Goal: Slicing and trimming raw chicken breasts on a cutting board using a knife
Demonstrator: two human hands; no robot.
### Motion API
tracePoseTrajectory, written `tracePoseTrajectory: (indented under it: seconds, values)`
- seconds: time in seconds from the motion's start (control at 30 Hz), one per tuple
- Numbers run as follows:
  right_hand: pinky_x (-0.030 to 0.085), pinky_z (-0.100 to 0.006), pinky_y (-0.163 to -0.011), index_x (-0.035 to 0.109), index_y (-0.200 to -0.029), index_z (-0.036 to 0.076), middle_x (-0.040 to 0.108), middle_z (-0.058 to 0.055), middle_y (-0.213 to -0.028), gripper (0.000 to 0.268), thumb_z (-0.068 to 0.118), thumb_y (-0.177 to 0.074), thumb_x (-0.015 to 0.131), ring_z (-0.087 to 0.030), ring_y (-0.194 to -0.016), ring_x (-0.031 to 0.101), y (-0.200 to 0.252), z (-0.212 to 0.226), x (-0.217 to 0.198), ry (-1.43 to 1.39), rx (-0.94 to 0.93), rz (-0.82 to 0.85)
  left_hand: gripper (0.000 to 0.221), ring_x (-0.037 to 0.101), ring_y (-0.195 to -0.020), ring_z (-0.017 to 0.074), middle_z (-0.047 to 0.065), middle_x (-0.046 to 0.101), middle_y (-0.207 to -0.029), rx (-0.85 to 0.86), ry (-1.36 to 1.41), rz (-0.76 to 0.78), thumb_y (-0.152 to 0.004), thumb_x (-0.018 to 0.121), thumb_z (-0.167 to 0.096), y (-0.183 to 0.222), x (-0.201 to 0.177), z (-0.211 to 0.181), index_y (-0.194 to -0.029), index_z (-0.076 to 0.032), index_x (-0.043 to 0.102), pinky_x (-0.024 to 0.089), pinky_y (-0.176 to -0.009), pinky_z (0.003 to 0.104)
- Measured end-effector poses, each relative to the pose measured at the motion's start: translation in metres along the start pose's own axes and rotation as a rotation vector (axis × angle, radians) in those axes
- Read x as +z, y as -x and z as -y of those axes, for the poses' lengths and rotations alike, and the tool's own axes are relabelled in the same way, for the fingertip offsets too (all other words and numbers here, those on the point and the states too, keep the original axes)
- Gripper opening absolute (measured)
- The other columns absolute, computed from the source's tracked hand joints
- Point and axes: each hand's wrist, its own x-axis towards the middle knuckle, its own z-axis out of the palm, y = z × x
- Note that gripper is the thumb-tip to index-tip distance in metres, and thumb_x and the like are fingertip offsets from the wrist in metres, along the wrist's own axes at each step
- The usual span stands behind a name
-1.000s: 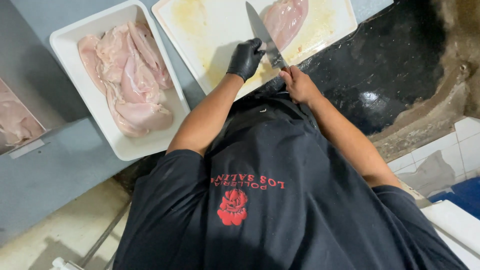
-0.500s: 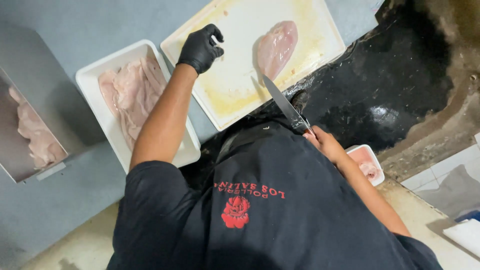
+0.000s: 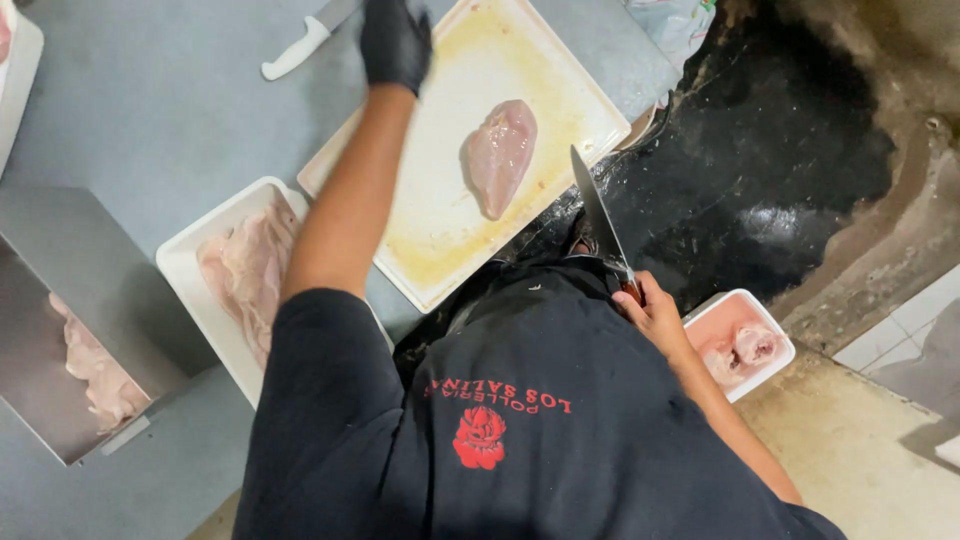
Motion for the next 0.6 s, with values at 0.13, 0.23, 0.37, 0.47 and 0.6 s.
tracePoseTrajectory:
  seconds: [0.13, 0.23, 0.37, 0.47, 0.6]
  values:
    - [0.046, -0.036, -0.078, 0.057, -0.113, 0.014, 0.064, -0.005, -0.083, 0.024, 0.035, -0.106, 0.066, -0.020, -0.078, 0.058, -0.015, -0.003, -0.008, -0.010, 0.021, -0.120, 0.093, 0.051, -0.144, 0.0469, 0.026, 0.037, -0.168, -0.154, 0.256, 0.770, -0.102, 0.070, -0.055, 0.124, -0.074, -0.190, -0.171, -0.019, 0.019, 0.044, -0.117, 0.057]
    - [0.040, -0.036, -0.073, 0.045, -0.094, 0.015, 0.048, -0.001, -0.076, 0.033, 0.039, -0.108, 0.064, -0.018, -0.074, 0.043, -0.033, -0.013, -0.013, -0.012, 0.037, -0.141, 0.103, 0.052, -0.145, 0.0405, 0.017, 0.037, -0.172, -0.106, 0.224, 0.745, -0.099, 0.071, -0.064, 0.152, -0.091, -0.215, -0.172, -0.015, 0.017, 0.043, -0.119, 0.057]
    - [0.035, -0.030, -0.045, 0.047, -0.080, 0.017, 0.049, 0.002, -0.065, 0.044, 0.046, -0.113, 0.055, -0.011, -0.051, 0.043, -0.070, -0.009, -0.022, -0.276, 0.189, -0.022, 0.108, 0.050, -0.148, 0.0402, 0.021, 0.044, -0.167, 0.318, 0.398, 0.825, -0.099, 0.078, -0.068, 0.129, -0.113, -0.192, -0.171, -0.013, 0.019, 0.043, -0.118, 0.054]
    - [0.037, -0.029, -0.043, 0.053, -0.083, 0.014, 0.051, -0.001, -0.065, 0.046, 0.048, -0.114, 0.054, -0.013, -0.048, 0.046, -0.095, -0.001, -0.026, -0.294, 0.250, 0.070, 0.100, 0.040, -0.157, 0.0375, 0.021, 0.031, -0.173, 0.443, 0.370, 0.859, -0.108, 0.068, -0.070, 0.129, -0.123, -0.187, -0.171, -0.007, 0.020, 0.034, -0.128, 0.050]
    - [0.034, -0.029, -0.038, 0.053, -0.083, 0.015, 0.051, 0.000, -0.064, 0.049, 0.055, -0.112, 0.052, -0.012, -0.046, 0.045, -0.117, 0.000, -0.028, -0.290, 0.233, 0.172, 0.085, 0.021, -0.164, 0.0418, 0.019, 0.017, -0.178, 0.495, 0.336, 0.974, -0.118, 0.061, -0.057, 0.106, -0.145, -0.173, -0.173, -0.009, 0.018, 0.014, -0.136, 0.056]
